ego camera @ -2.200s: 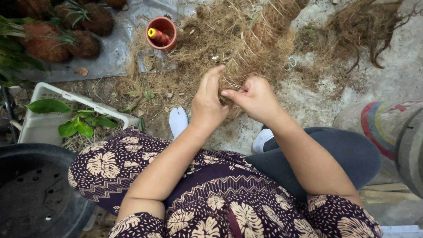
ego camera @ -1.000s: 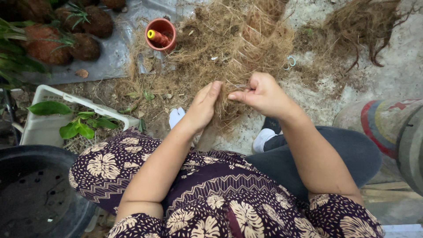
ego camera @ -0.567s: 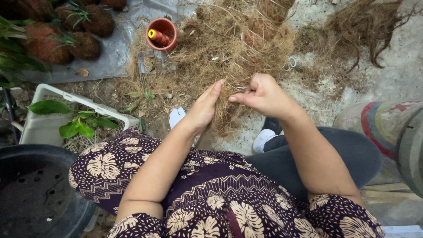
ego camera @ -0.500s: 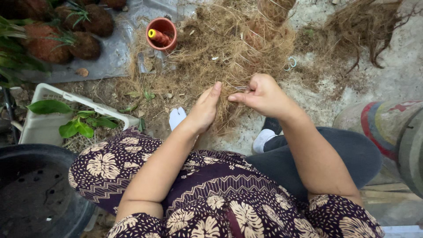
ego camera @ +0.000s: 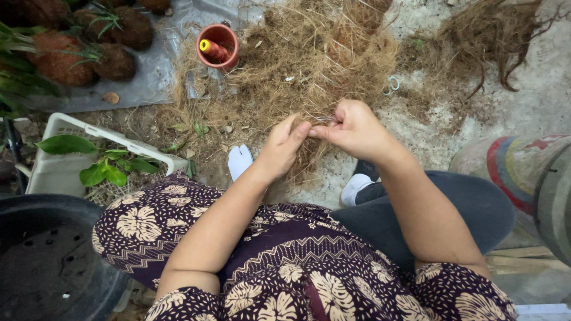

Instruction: The person sits on the ground and pulls apart clumps of dry coconut coir fiber by hand, teasing and separating the fibrous strands and setting the loosened fiber aside. They repeatedly grab new handfuls of fiber from the pile and work them apart with both hands.

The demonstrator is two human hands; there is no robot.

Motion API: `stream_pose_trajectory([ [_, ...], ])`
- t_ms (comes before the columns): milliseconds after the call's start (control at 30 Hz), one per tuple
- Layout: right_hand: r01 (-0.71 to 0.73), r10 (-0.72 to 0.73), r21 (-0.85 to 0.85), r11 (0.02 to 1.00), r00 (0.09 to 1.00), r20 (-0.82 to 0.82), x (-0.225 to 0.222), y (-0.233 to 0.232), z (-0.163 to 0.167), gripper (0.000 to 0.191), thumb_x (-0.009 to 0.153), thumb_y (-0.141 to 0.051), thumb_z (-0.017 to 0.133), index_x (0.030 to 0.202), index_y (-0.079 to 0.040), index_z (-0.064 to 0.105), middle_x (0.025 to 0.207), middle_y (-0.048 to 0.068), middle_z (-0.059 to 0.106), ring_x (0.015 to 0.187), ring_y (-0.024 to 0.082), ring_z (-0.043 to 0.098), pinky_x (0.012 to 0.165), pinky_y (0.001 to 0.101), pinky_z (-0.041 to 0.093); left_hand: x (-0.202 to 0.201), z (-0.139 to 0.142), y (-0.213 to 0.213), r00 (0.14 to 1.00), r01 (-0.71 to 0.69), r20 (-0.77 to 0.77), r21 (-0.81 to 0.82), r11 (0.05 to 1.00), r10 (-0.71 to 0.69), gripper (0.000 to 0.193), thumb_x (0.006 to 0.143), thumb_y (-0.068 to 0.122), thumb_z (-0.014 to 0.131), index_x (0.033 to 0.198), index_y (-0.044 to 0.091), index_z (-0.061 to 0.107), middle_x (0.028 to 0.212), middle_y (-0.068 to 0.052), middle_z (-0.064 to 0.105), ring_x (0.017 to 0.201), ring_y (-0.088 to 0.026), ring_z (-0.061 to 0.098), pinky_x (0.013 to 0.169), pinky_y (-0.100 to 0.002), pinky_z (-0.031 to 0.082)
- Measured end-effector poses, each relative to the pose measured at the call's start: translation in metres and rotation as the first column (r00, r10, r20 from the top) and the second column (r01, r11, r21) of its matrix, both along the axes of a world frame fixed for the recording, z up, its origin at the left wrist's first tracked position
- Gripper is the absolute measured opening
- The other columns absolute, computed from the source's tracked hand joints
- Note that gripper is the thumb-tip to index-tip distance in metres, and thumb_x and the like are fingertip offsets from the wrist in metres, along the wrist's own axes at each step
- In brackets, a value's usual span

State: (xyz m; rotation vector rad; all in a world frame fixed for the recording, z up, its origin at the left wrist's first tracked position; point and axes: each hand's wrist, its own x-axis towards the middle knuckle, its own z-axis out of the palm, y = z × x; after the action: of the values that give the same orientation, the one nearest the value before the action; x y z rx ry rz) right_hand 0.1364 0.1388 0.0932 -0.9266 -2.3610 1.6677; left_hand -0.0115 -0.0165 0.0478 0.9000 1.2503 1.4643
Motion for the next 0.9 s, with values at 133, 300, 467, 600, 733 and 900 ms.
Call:
stream_pose_trajectory([
  [133, 0.01, -0.009, 0.006, 1.0, 0.99, -0.138, 0.001, -0.008, 0.005, 0.046, 0.086, -0.024, 0.088, 0.085, -0.002, 0.047, 0.07, -0.003, 0.053, 0.064, 0.003, 0.046, 0.048, 0.0262, 0.039, 0.003, 0.0, 0.002, 0.995, -0.062, -0.077, -0.014, 0.998, 0.061, 0.054, 0.109, 0.042, 0.053, 0.135, -0.005, 0.055, 0.119, -0.009, 0.067, 0.113, -0.015, 0.06, 0.103, -0.03, 0.048],
  [300, -0.008, 0.015, 0.054, 0.999, 0.99, -0.14, 0.005, -0.014, 0.042, 0.052, 0.092, -0.022, 0.079, 0.115, 0.002, 0.039, 0.069, -0.001, 0.05, 0.061, 0.007, 0.045, 0.049, 0.0284, 0.037, 0.008, 0.003, 0.003, 0.986, -0.125, -0.11, 0.002, 0.992, 0.124, 0.05, 0.108, 0.038, 0.055, 0.134, -0.004, 0.056, 0.119, -0.008, 0.069, 0.11, -0.015, 0.062, 0.101, -0.03, 0.05],
  [467, 0.05, -0.056, 0.312, 0.949, 0.998, 0.01, 0.003, -0.026, 0.074, 0.035, 0.094, -0.025, 0.076, 0.113, -0.002, 0.056, 0.061, 0.002, 0.053, 0.054, 0.011, 0.051, 0.051, 0.0291, 0.042, 0.004, 0.001, 0.003, 0.973, -0.212, -0.084, 0.049, 0.976, 0.216, 0.048, 0.11, 0.039, 0.054, 0.129, -0.005, 0.059, 0.119, -0.01, 0.07, 0.111, -0.016, 0.063, 0.101, -0.03, 0.05],
  [600, 0.124, -0.091, 0.317, 0.94, 0.989, -0.117, 0.0, -0.032, 0.076, 0.019, 0.097, -0.021, 0.074, 0.092, -0.004, 0.067, 0.062, -0.006, 0.057, 0.055, 0.004, 0.052, 0.051, 0.0248, 0.043, -0.004, -0.007, 0.006, 0.929, -0.335, -0.163, 0.011, 0.942, 0.332, 0.05, 0.109, 0.04, 0.054, 0.128, -0.007, 0.057, 0.114, -0.011, 0.067, 0.107, -0.016, 0.06, 0.098, -0.03, 0.049],
  [733, 0.066, -0.057, 0.035, 0.997, 0.975, -0.216, 0.0, -0.038, 0.063, 0.015, 0.097, -0.016, 0.074, 0.088, -0.004, 0.069, 0.062, -0.009, 0.049, 0.057, 0.001, 0.04, 0.049, 0.0226, 0.033, -0.003, -0.013, 0.006, 0.919, -0.347, -0.207, -0.024, 0.938, 0.335, 0.054, 0.108, 0.042, 0.055, 0.128, -0.008, 0.056, 0.109, -0.009, 0.067, 0.103, -0.015, 0.06, 0.096, -0.029, 0.049],
  [900, 0.086, -0.084, 0.002, 0.996, 0.98, -0.181, 0.006, -0.031, 0.039, 0.024, 0.097, -0.018, 0.078, 0.082, -0.003, 0.067, 0.06, -0.009, 0.045, 0.057, 0.0, 0.034, 0.048, 0.0219, 0.028, -0.006, -0.008, 0.007, 0.923, -0.348, -0.181, -0.024, 0.937, 0.339, 0.053, 0.108, 0.045, 0.055, 0.123, -0.006, 0.059, 0.103, -0.007, 0.065, 0.097, -0.014, 0.058, 0.091, -0.029, 0.049],
])
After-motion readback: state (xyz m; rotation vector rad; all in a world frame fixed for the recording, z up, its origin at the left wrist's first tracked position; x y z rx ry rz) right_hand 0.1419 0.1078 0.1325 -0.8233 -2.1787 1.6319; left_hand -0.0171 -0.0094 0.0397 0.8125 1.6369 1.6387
